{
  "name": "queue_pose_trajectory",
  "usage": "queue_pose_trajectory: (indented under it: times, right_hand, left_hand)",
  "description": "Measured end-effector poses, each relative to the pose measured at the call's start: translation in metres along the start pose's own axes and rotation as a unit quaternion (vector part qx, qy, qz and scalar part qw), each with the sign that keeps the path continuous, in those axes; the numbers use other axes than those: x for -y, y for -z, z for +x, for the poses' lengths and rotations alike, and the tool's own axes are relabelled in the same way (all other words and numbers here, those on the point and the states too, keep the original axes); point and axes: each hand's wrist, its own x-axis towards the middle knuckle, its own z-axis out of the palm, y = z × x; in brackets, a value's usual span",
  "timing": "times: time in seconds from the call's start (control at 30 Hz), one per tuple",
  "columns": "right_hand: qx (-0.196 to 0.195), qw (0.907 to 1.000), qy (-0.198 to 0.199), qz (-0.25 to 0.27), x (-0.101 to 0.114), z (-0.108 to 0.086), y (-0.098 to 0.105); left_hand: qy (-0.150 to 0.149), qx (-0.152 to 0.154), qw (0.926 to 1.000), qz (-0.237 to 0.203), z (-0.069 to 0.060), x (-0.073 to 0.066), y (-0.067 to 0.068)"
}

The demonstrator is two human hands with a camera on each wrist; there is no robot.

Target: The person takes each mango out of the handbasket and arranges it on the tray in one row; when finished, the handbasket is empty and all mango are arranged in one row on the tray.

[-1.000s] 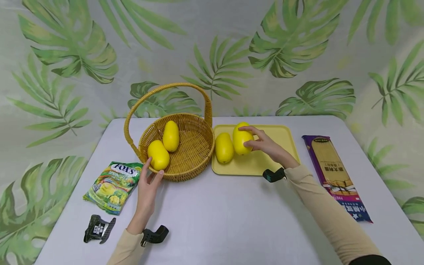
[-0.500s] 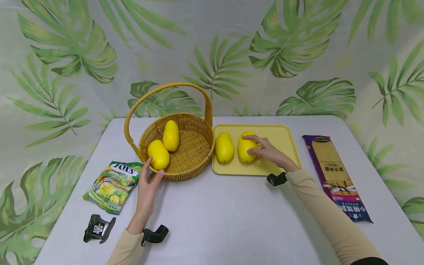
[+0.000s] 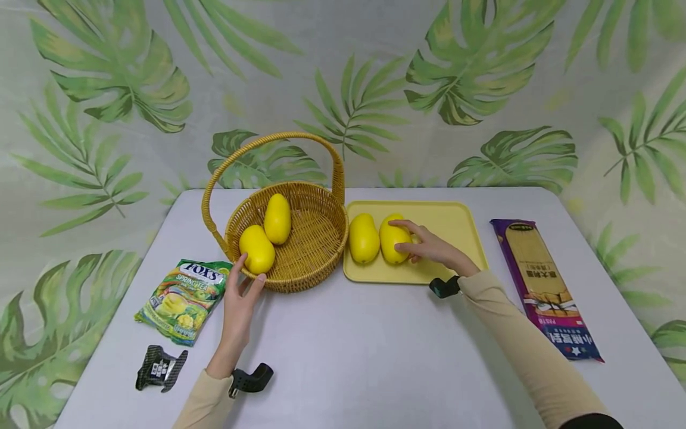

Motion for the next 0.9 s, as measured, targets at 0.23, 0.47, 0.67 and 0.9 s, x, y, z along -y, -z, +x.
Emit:
queue_pose_trajectory:
  times: [0.23,0.47,0.67,0.9]
  right_hand:
    - [-0.007,1.0,-0.001,0.004,0.0,-0.005,0.003]
    - [-0.046,0.9989,0.003,0.002,0.006,-0.013,0.013]
    - [-0.064,0.9973,0.03,0.021,0.02,-0.007,0.013]
    - [-0.048,0.9934,0.09,0.053,0.057,0.01,-0.006]
  left_hand:
    - [-0.003,-0.001,1.0,0.001,0.0,0.0,0.0]
    - [0.0,0.0,1.0,0.004,-0.001,-0.001,0.0]
    - [-0.001,-0.002,1.0,0.006,-0.001,0.0,0.0]
    - [-0.006,-0.008,0.9999,0.012,-0.001,0.001,-0.001]
